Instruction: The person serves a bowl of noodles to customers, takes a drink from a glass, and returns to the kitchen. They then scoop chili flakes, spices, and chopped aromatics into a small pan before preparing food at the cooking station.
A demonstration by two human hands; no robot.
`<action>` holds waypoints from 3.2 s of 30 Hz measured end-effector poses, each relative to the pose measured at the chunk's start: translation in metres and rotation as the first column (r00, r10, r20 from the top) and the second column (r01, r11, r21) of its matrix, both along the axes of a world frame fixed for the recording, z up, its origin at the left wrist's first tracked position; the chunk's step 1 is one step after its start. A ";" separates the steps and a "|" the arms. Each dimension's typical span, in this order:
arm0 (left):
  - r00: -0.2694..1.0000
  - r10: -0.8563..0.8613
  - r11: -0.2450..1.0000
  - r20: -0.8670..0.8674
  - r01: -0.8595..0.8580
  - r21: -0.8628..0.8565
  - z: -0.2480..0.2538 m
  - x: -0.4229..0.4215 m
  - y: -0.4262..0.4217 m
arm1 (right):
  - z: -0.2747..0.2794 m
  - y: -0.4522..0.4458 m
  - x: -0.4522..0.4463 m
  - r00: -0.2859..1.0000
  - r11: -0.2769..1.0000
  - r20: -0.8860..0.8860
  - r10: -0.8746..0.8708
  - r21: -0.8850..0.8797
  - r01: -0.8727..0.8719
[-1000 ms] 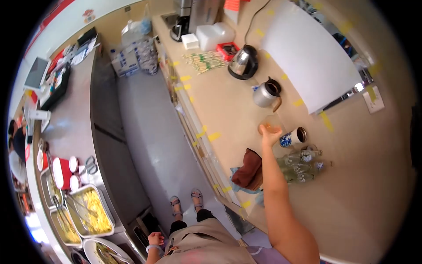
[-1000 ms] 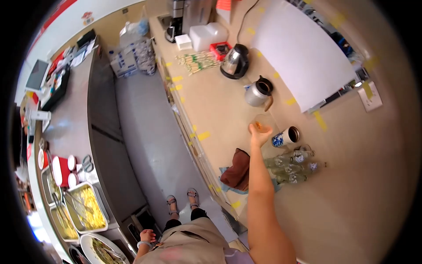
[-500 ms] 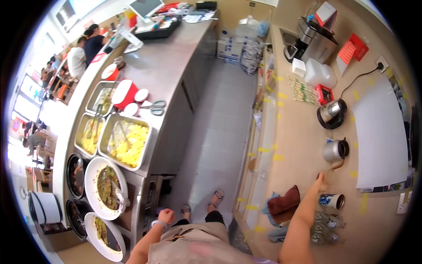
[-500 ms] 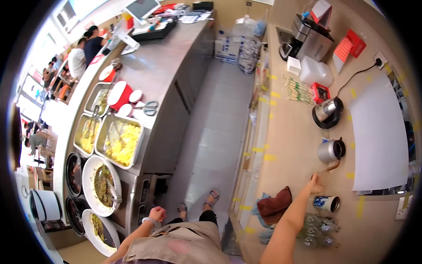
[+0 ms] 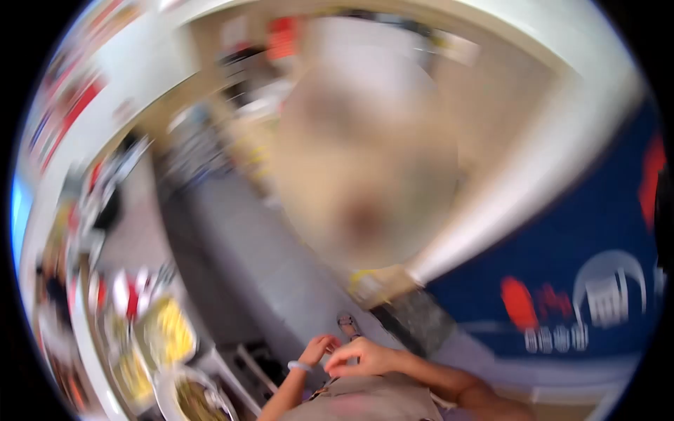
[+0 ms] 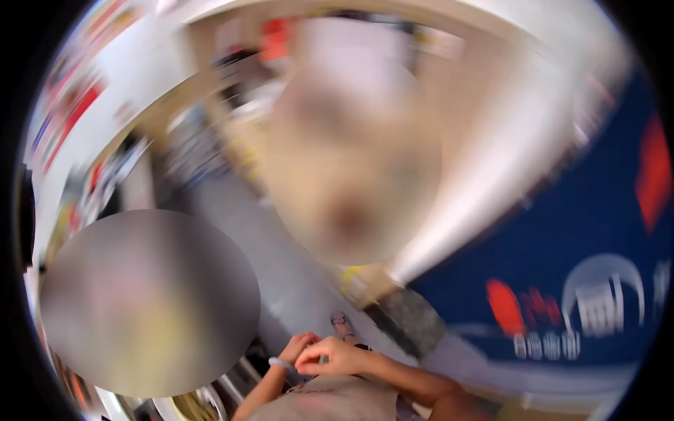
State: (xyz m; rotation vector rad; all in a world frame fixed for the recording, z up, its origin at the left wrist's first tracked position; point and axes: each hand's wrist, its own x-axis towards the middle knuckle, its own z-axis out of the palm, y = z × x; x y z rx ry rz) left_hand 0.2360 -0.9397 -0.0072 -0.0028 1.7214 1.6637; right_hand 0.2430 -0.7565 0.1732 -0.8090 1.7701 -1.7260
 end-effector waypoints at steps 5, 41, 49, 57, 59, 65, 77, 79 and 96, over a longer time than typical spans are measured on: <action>0.873 -0.484 0.866 -0.058 0.487 0.108 0.048 0.054 0.134 | 0.067 0.153 0.136 0.848 0.864 -0.192 -0.494 0.001 0.504; 0.848 -0.086 0.911 -0.524 0.280 0.303 0.218 -0.228 0.784 | 0.194 0.831 -0.013 -0.885 -0.068 -0.016 -0.465 -0.996 0.054; 0.880 -0.083 0.995 -0.467 0.095 0.002 0.181 -0.380 0.931 | 0.109 1.040 -0.244 -0.421 -0.329 -0.016 -0.907 -0.599 0.730; 0.895 0.126 0.984 -0.427 -0.168 -0.063 0.082 -0.468 1.017 | 0.021 1.146 -0.524 0.342 0.315 0.120 -0.932 -0.200 0.928; 0.823 -0.058 0.925 -0.565 -0.169 -0.340 0.056 -0.494 1.022 | 0.002 1.141 -0.583 0.475 0.458 0.149 -0.867 -0.136 0.878; 0.948 0.254 0.946 -0.191 -0.285 -0.156 -0.002 -0.614 1.049 | -0.062 1.132 -0.723 0.683 0.731 0.310 -0.661 0.061 0.680; 0.446 0.893 0.450 0.057 -0.884 -0.127 -0.011 -0.722 1.066 | -0.201 1.041 -1.004 0.799 0.898 0.455 -0.394 0.376 0.228; 0.141 0.986 0.153 0.091 -0.978 -0.140 -0.049 -0.707 1.081 | -0.234 1.005 -1.042 0.853 0.903 0.431 -0.295 0.418 0.101; -0.402 0.804 -0.292 0.439 -0.909 -0.299 -0.141 -0.850 1.088 | -0.443 0.709 -1.221 0.868 0.917 0.495 0.032 0.331 -0.222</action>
